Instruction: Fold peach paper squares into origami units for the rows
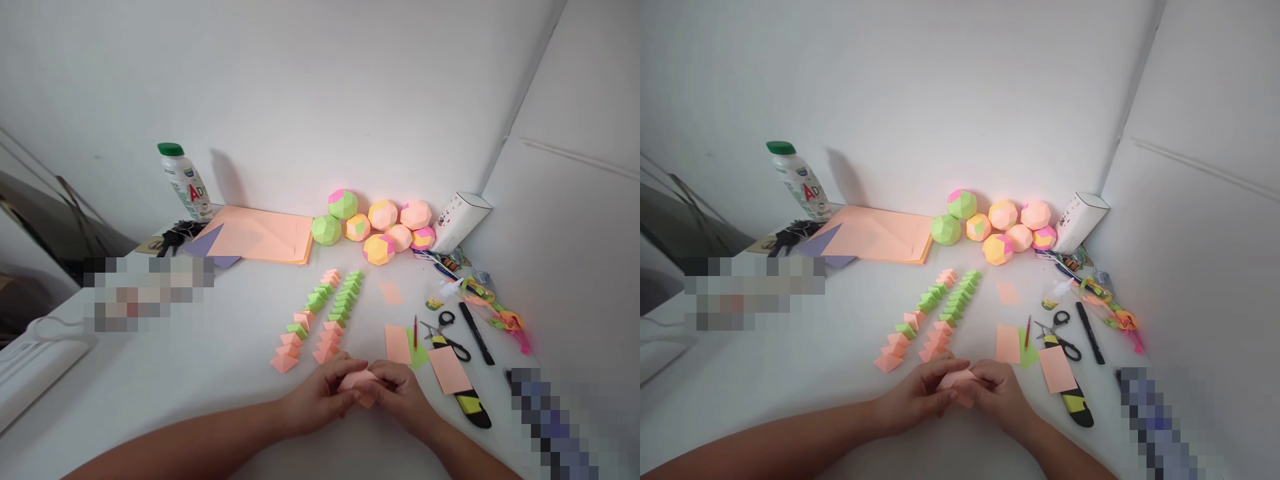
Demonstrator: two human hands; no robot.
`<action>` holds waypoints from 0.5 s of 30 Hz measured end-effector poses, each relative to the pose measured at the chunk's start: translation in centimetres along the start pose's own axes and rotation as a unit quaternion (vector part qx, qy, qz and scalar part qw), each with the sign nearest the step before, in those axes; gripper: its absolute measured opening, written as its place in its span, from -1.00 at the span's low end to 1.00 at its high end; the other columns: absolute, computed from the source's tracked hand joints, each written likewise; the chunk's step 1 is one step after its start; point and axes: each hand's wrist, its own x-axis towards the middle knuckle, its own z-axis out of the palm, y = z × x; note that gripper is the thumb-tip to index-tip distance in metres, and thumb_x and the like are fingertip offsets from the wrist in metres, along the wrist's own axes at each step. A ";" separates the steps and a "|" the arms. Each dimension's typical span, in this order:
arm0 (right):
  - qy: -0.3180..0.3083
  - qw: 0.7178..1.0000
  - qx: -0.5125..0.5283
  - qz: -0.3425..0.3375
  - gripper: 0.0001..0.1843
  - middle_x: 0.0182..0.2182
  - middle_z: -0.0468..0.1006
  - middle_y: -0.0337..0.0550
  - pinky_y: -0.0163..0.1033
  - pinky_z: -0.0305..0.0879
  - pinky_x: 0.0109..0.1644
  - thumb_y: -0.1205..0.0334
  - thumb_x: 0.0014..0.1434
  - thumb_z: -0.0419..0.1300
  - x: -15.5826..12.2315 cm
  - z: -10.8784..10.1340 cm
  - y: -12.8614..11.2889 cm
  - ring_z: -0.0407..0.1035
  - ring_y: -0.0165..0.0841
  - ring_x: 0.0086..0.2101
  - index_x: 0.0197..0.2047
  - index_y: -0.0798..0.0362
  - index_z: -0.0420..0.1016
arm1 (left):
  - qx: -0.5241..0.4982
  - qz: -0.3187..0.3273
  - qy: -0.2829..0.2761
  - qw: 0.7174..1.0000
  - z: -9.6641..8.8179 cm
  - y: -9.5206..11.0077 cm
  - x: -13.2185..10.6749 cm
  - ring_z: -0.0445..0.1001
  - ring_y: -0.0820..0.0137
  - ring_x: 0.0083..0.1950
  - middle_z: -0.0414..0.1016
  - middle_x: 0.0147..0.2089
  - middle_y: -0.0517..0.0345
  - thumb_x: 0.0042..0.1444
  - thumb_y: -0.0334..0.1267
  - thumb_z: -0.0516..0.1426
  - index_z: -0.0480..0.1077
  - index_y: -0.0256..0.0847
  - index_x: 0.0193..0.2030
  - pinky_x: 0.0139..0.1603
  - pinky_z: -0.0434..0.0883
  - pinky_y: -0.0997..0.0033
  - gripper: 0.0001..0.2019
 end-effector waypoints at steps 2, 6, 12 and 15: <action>0.012 1.000 -0.008 -0.003 -0.62 -0.61 0.33 -0.23 -0.32 0.18 -0.42 -0.02 0.11 0.20 0.0 -0.1 0.0 0.21 -0.40 -0.50 -0.53 0.12 0.51 | 0.041 -0.009 -0.012 0.999 0.1 0.8 0.0 0.23 0.55 -0.49 0.14 -0.29 0.20 0.15 0.02 0.07 0.38 -0.12 0.00 -0.53 0.28 0.53 -0.63; 0.053 0.998 -0.002 0.032 -0.65 -0.63 0.24 -0.30 -0.34 0.14 -0.47 0.01 0.02 0.28 -0.2 -0.1 0.5 0.17 -0.43 -0.53 -0.58 0.10 0.39 | 0.136 0.030 -0.023 0.990 0.3 1.8 0.2 0.19 0.46 -0.47 0.17 -0.45 0.21 0.22 -0.03 -0.03 0.44 -0.22 -0.13 -0.46 0.23 0.48 -0.65; 0.086 0.995 0.035 0.041 -0.70 -0.54 0.29 -0.29 -0.35 0.18 -0.41 0.05 -0.03 0.32 -0.4 0.0 0.9 0.20 -0.42 -0.48 -0.47 0.08 0.35 | 0.147 0.047 -0.036 0.987 0.4 1.6 0.2 0.13 0.45 -0.46 0.17 -0.49 0.22 0.24 0.02 -0.11 0.42 -0.26 -0.18 -0.42 0.19 0.47 -0.58; 0.059 0.996 0.059 0.034 -0.71 -0.54 0.32 -0.27 -0.34 0.20 -0.40 0.04 -0.01 0.31 -0.3 -0.1 0.7 0.22 -0.42 -0.48 -0.46 0.09 0.41 | 0.158 0.047 -0.035 0.986 0.4 1.4 0.1 0.10 0.46 -0.46 0.12 -0.49 0.23 0.25 0.02 -0.11 0.39 -0.26 -0.28 -0.43 0.16 0.48 -0.59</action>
